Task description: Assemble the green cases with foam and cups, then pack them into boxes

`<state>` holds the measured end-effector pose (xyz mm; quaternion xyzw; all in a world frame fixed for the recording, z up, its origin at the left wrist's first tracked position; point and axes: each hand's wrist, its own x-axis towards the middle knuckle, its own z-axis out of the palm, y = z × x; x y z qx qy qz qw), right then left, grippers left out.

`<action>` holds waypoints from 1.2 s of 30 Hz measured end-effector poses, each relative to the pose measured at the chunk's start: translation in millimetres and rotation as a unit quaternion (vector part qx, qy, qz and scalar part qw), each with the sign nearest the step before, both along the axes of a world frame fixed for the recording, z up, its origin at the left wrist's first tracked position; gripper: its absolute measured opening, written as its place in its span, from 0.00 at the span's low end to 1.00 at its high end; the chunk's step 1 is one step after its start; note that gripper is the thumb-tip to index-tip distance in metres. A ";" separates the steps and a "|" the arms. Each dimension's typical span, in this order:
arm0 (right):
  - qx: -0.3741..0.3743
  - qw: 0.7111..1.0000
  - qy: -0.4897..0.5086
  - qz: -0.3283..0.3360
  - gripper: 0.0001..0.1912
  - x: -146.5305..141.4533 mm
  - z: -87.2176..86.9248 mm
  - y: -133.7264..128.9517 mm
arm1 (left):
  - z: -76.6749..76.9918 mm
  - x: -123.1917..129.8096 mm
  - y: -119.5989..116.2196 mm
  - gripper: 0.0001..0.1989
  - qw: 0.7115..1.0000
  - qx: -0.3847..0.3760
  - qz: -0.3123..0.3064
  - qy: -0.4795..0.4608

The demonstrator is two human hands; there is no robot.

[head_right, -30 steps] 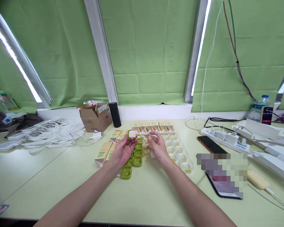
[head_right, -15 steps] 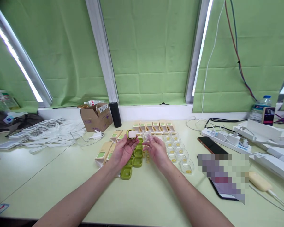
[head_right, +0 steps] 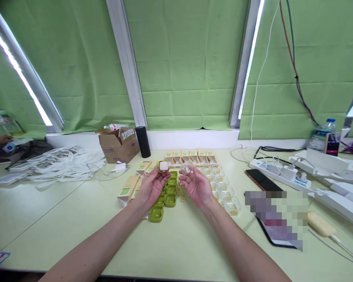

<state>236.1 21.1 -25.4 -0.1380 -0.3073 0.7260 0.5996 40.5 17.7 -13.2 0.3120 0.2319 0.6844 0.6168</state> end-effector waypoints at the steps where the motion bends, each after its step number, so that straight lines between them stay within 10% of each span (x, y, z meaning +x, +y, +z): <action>1: 0.001 1.000 -0.006 -0.006 0.14 -0.6 0.8 -1.2 | -0.2 -0.1 0.0 0.12 1.000 0.002 -0.001 0.001; 7: 0.031 0.996 -0.053 -0.057 0.33 -8.1 4.7 -8.9 | -2.7 -0.6 -0.4 0.17 0.999 0.029 0.010 0.029; 36: 0.110 0.960 -0.210 -0.150 0.30 -27.8 -0.3 -19.0 | 1.6 5.1 -12.9 0.23 0.967 0.080 0.053 0.237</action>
